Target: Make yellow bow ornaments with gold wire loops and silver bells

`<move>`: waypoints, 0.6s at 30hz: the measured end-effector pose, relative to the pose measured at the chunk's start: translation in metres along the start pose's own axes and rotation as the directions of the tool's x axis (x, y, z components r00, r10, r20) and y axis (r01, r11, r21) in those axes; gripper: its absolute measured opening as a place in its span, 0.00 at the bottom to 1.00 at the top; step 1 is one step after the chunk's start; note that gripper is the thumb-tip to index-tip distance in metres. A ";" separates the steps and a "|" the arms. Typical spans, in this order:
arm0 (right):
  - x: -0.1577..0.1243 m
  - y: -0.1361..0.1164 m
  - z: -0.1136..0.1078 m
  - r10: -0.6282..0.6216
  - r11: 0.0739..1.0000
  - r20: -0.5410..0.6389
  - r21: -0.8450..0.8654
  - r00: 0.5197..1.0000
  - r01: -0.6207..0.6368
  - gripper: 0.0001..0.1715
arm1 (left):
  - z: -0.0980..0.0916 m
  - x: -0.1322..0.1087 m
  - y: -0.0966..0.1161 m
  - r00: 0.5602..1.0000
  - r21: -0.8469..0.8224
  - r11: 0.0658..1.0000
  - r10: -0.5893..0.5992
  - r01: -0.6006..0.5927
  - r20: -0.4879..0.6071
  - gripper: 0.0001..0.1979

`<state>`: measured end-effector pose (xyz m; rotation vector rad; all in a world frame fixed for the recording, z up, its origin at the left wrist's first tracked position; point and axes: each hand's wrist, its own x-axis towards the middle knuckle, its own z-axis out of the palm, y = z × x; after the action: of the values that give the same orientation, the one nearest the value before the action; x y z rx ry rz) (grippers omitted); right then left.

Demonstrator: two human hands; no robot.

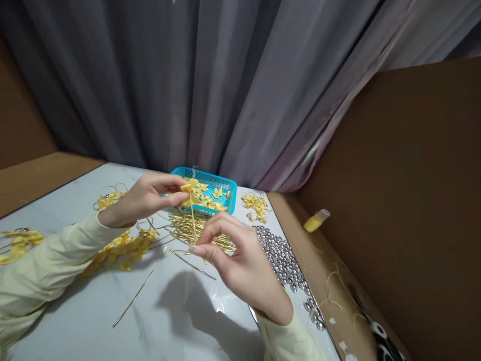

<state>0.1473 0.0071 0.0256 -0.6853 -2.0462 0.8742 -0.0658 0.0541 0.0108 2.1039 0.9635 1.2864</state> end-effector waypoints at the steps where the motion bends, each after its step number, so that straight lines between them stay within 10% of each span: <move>1: -0.002 0.003 0.000 0.024 1.000 0.005 -0.011 1.000 -0.024 0.07 | -0.001 -0.003 -0.005 0.999 0.014 0.999 -0.031 0.031 0.024 0.09; 11: -0.019 0.029 0.009 0.204 0.979 0.241 -0.039 0.949 -0.201 0.09 | 0.014 -0.045 -0.028 0.982 0.148 0.989 -0.028 0.000 0.185 0.06; 18: -0.009 0.046 0.025 0.282 0.959 0.114 -0.036 0.953 -0.280 0.06 | 0.022 -0.048 -0.024 0.973 0.151 0.980 0.095 -0.129 0.211 0.04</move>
<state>0.1392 0.0202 -0.0253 -0.9736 -2.0951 1.0803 -0.0683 0.0311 -0.0429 2.3936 0.8986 1.0483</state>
